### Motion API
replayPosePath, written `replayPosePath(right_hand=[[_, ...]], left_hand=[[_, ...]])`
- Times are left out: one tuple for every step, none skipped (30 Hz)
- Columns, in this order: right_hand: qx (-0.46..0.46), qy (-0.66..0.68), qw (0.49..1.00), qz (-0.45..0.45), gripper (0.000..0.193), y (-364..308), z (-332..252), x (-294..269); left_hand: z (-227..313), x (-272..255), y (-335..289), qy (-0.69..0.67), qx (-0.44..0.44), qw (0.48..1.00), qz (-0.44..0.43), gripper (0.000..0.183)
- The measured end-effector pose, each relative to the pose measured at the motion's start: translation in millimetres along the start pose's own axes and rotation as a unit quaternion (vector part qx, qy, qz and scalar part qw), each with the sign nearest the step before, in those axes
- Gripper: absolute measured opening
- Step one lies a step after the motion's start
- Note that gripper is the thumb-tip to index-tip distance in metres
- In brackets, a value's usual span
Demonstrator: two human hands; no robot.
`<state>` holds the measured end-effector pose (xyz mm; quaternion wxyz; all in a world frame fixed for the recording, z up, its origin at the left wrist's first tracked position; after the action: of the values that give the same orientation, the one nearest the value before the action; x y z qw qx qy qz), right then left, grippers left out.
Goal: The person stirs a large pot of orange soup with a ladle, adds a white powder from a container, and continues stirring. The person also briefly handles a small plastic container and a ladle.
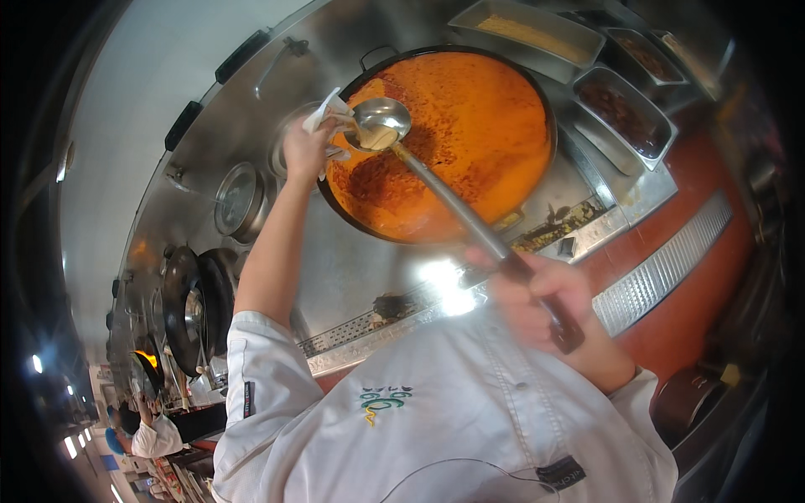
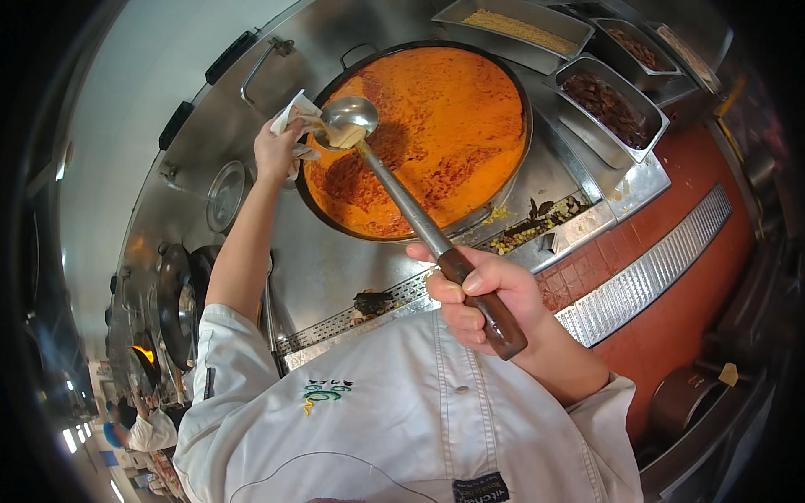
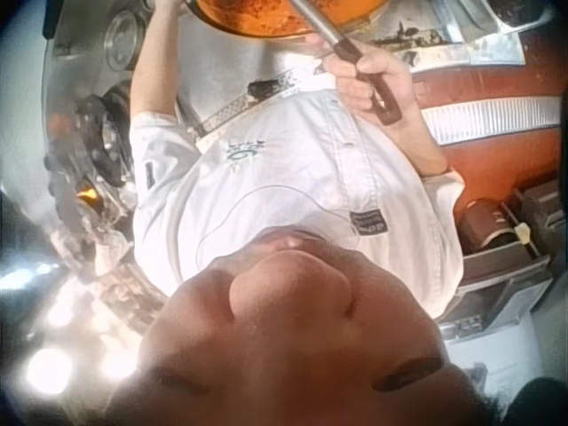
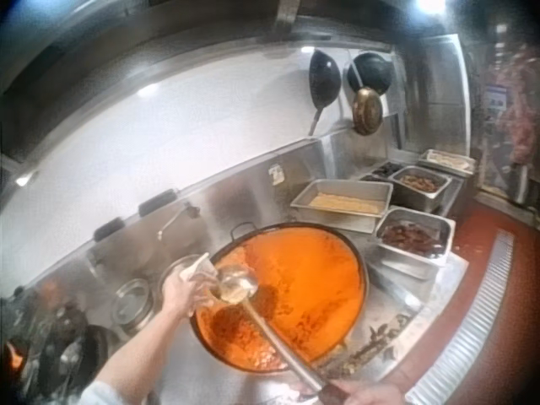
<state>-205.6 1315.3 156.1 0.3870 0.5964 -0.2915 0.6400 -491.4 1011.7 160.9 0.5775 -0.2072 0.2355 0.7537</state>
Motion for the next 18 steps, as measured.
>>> replayPosePath(right_hand=[[-0.004, -0.006, 1.0, 0.007, 0.063, 0.4, -0.4, -0.5], [-0.002, 0.008, 1.0, -0.003, 0.064, 0.9, -0.6, -0.7], [0.002, 0.034, 0.999, -0.014, 0.065, 1.2, -0.8, -0.6], [0.0, 0.032, 0.999, -0.014, 0.065, 1.5, -0.8, -1.2], [-0.001, 0.042, 0.999, -0.016, 0.065, 1.7, -0.6, -1.6], [0.001, 0.057, 0.998, -0.017, 0.066, 1.9, -0.2, -2.2], [0.001, 0.053, 0.998, -0.019, 0.066, 2.1, 0.2, -2.9], [0.004, 0.055, 0.998, -0.02, 0.066, 2.2, 0.7, -3.7], [0.007, 0.07, 0.997, -0.027, 0.065, 2.3, 1.2, -4.4], [0.002, 0.047, 0.999, -0.022, 0.066, 2.4, 1.5, -5.5], [-0.002, 0.038, 0.999, -0.022, 0.066, 2.5, 1.7, -6.5], [-0.003, 0.03, 0.999, -0.023, 0.066, 2.4, 1.8, -7.3], [-0.008, 0.02, 1.0, -0.022, 0.066, 2.3, 1.6, -8.2], [-0.01, 0.013, 1.0, -0.021, 0.066, 2.0, 1.5, -9.0], [-0.009, 0.01, 1.0, -0.026, 0.066, 1.5, 1.2, -9.4], [-0.011, 0.005, 1.0, -0.02, 0.066, 1.0, 1.2, -10.2], [-0.01, 0.006, 1.0, -0.02, 0.066, 0.2, 1.0, -10.6], [-0.009, 0.016, 1.0, -0.024, 0.066, -0.5, 1.1, -11.1]], left_hand=[[-1.2, 0.9, 0.7, -0.009, -0.003, 1.0, 0.006, 0.035], [-2.2, 1.8, 1.5, -0.022, -0.003, 1.0, 0.004, 0.035], [-2.7, 1.8, 2.7, 0.002, 0.005, 1.0, 0.022, 0.035], [-3.2, 1.5, 3.9, 0.022, 0.014, 0.999, 0.033, 0.035], [-3.7, 1.1, 5.4, 0.042, 0.024, 0.998, 0.044, 0.034], [-4.5, 1.0, 7.2, 0.05, 0.014, 0.998, 0.037, 0.034], [-5.7, 0.8, 8.8, 0.058, 0.004, 0.998, 0.03, 0.033], [-7.2, 0.7, 9.9, 0.066, -0.006, 0.998, 0.022, 0.033], [-8.7, 0.3, 10.1, 0.061, 0.007, 0.998, 0.025, 0.033], [-10.3, 0.0, 9.6, 0.056, 0.021, 0.998, 0.027, 0.033], [-11.6, 0.0, 9.1, 0.056, 0.027, 0.998, 0.027, 0.033], [-12.4, 0.2, 8.5, 0.04, 0.032, 0.998, 0.029, 0.033], [-12.9, 0.7, 7.7, 0.028, 0.03, 0.999, 0.028, 0.033], [-13.0, 1.4, 7.1, 0.016, 0.028, 0.999, 0.026, 0.033], [-12.7, 2.3, 6.5, 0.027, 0.021, 0.999, 0.03, 0.033], [-12.3, 2.9, 6.2, 0.037, 0.014, 0.999, 0.034, 0.033], [-11.9, 3.6, 5.7, 0.045, 0.011, 0.998, 0.038, 0.033], [-11.9, 4.1, 5.6, 0.049, 0.006, 0.998, 0.037, 0.033]])
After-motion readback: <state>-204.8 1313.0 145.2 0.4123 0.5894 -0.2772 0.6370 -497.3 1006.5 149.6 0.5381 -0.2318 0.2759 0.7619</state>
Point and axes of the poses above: each hand's wrist, its own y-axis towards the middle knuckle, its own x-axis out of the palm, z = x × y, the point moved 1 cm from there along y, towards the middle knuckle, and after that the axes turned 14 degrees about -x, right-handed, at the moved point
